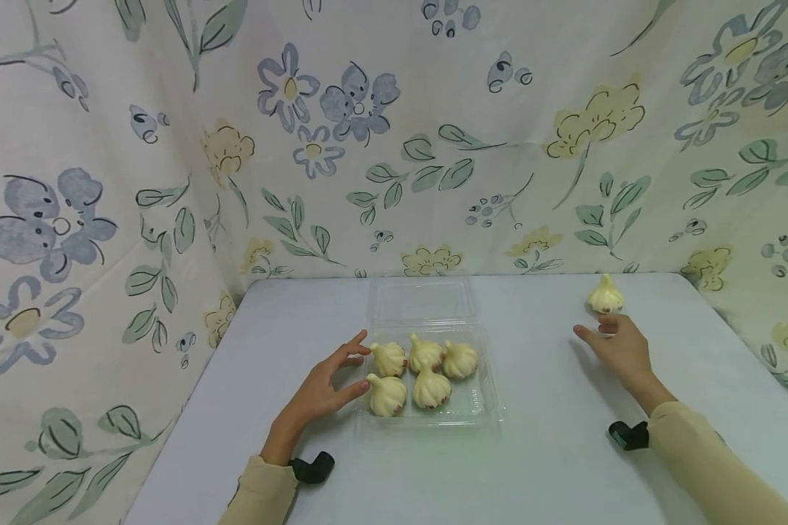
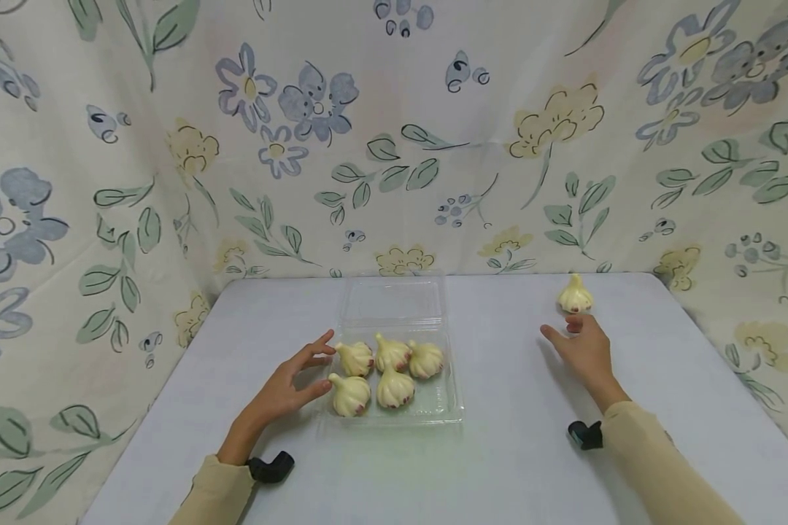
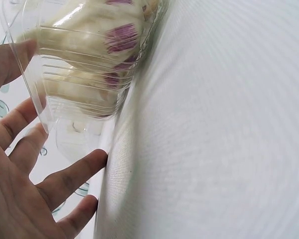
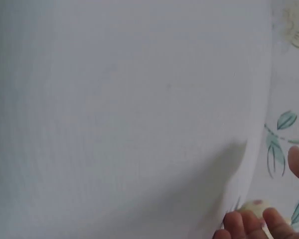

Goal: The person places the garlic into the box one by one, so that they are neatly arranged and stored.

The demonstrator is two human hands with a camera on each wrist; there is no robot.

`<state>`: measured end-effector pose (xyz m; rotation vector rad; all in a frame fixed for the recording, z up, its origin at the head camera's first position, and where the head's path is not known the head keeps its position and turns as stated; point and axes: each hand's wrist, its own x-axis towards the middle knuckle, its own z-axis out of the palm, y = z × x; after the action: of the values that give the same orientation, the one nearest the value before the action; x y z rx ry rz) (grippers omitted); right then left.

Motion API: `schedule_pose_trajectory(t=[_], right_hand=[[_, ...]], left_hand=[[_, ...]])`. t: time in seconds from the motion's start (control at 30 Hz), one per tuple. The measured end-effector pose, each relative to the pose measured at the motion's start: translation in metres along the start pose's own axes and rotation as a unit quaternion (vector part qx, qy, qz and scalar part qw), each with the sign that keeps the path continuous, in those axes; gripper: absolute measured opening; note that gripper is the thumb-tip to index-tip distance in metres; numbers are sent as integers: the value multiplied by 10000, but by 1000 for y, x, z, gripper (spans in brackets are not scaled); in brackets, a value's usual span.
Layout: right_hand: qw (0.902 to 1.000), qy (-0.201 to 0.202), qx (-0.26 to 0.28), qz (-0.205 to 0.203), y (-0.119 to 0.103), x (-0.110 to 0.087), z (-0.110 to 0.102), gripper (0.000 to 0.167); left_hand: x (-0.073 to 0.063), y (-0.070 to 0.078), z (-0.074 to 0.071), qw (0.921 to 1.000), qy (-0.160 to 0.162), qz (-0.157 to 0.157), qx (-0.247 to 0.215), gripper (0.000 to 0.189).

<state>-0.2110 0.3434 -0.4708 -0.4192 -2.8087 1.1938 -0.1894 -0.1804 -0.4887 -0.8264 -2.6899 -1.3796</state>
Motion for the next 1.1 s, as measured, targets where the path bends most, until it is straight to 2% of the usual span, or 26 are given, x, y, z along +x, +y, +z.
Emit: schedule_pose_trajectory(t=[0.13,0.3,0.7,0.97,1.1], right_hand=[[9993,213,117,298,5,5,-4,87],[9978,431,150,483,9,11,-9,91],[9949,421,195,899,17,28,-12,96],[9979,421,188,463,19,37,-14,99],[9992,207,16,330,21,42,-20,104]], left_hand=[[1,0,0,10000,-18,45,-21,49],[1,0,-1,10000,-33,75,0,49],[0,-1,0,10000,2,72,36,50],[2,-2,1,10000,-17,7,37,53],[2,-2,0,10000,-16,6,43,52]])
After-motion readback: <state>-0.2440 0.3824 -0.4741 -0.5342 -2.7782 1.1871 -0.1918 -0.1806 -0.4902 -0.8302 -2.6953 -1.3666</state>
